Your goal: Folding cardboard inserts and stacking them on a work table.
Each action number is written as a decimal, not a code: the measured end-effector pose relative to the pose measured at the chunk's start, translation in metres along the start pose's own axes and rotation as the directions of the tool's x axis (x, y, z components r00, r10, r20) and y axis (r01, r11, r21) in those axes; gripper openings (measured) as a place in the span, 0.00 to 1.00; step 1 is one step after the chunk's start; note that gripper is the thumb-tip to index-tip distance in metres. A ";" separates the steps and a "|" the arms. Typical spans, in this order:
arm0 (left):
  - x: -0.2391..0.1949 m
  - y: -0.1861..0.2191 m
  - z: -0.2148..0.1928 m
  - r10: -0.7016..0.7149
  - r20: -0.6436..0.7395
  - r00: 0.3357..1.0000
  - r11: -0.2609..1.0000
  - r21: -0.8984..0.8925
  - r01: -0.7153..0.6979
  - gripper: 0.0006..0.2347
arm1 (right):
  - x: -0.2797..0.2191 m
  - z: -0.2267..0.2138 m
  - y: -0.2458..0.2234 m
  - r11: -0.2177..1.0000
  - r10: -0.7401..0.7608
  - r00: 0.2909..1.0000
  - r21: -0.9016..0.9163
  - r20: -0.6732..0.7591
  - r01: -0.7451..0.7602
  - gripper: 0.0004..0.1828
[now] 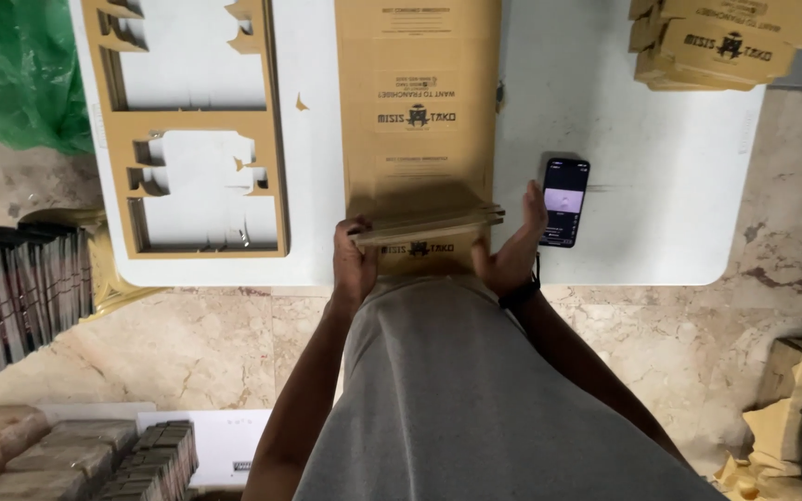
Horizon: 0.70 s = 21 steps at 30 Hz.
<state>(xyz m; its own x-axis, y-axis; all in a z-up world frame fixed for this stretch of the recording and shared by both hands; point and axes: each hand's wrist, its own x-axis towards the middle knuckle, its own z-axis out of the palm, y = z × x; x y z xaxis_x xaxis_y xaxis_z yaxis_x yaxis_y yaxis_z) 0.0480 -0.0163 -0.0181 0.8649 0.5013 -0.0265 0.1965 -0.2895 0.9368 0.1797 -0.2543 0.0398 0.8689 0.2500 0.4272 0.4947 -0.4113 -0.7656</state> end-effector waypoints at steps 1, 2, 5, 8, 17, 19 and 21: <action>-0.006 -0.011 -0.001 0.005 0.003 1.000 1.000 -0.008 -0.005 0.10 | 0.014 -0.003 -0.022 1.000 -0.004 1.000 -0.009 -0.004 0.004 0.48; -0.006 -0.021 0.001 0.029 -0.008 1.000 1.000 -0.007 -0.029 0.11 | 0.033 -0.008 -0.042 0.976 -0.179 0.973 -0.101 0.148 0.195 0.44; -0.008 -0.034 0.006 0.040 -0.009 0.999 0.999 -0.003 -0.040 0.13 | 0.063 -0.013 -0.088 0.879 -0.224 0.840 -0.271 0.494 0.393 0.44; 0.000 -0.016 0.002 0.026 -0.007 1.000 0.998 0.056 -0.025 0.13 | 0.054 0.004 -0.092 0.488 -0.112 0.702 -0.576 0.703 0.655 0.42; 0.009 0.023 -0.011 -0.109 -0.097 0.989 0.989 0.085 0.117 0.39 | 0.090 -0.026 -0.024 0.750 -0.033 0.656 -0.415 0.754 0.515 0.06; -0.006 0.007 -0.025 -0.176 -0.082 0.981 0.975 0.124 0.185 0.38 | 0.108 -0.058 0.016 0.918 0.044 0.727 -0.316 0.685 0.242 0.16; -0.016 -0.043 -0.024 -0.345 -0.206 0.916 0.889 0.243 0.389 0.38 | 0.136 -0.115 0.051 0.962 0.269 0.773 -0.197 0.575 -0.188 0.12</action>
<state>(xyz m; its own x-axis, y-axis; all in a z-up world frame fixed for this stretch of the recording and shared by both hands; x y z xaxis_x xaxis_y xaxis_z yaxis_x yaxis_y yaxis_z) 0.0147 0.0075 -0.0499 0.6293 0.7267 -0.2757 0.6234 -0.2601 0.7374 0.3252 -0.3423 0.1139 0.7953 0.5868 -0.1521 0.3159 -0.6153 -0.7223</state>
